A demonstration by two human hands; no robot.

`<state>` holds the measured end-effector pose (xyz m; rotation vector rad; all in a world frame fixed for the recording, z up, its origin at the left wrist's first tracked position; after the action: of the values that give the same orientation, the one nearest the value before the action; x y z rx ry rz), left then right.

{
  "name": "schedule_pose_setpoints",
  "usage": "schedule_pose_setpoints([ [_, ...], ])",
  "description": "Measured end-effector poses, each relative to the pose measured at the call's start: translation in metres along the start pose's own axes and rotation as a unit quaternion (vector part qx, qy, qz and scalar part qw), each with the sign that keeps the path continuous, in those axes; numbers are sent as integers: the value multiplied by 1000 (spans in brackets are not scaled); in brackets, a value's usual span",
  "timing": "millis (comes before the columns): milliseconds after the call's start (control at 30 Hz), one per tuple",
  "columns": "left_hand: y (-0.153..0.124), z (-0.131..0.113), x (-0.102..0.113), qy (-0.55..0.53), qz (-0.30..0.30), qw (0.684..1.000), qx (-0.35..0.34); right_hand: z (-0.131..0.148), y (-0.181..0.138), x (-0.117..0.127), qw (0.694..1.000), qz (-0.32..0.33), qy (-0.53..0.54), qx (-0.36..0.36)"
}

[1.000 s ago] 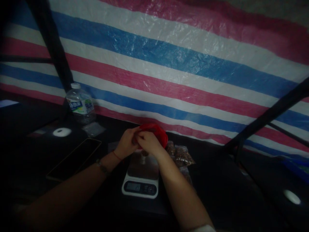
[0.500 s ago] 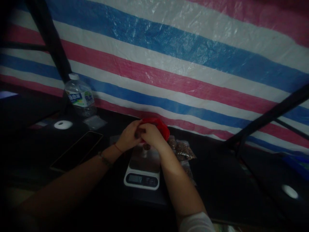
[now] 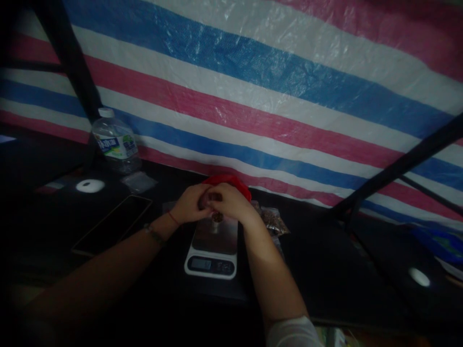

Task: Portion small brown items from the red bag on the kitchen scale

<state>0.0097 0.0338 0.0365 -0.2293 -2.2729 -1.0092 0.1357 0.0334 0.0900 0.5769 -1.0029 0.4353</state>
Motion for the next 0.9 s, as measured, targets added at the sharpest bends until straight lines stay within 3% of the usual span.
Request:
schedule_pose_setpoints([
  [133,-1,9,-1,-10,-12,1000,19,-17,-22,11,993,-89,74,-27],
  [333,-4,19,-7,-32,-11,998,44,-36,-62,-20,997,-32,54,-46],
  [533,-5,19,-11,-36,-21,998,51,-41,-67,-48,996,-58,43,-46],
  [633,-4,16,-12,-30,-1,998,55,-51,-68,-47,984,-102,118,-88],
  [733,-3,7,-13,-9,34,999,42,-63,-71,-42,952,-157,232,-121],
  [900,-1,-9,-14,17,65,998,10,-63,-74,-37,936,-227,252,-96],
])
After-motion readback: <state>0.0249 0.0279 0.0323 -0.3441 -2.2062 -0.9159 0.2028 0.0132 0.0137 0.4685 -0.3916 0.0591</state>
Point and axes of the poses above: each hand's wrist, its own y-axis towards the middle knuckle, its own x-axis out of the back of the hand, z = x × y, the point moved 5 cm from there along y, towards the middle knuckle, and after that the axes turned 5 degrees about -y, right-handed, at the moved point
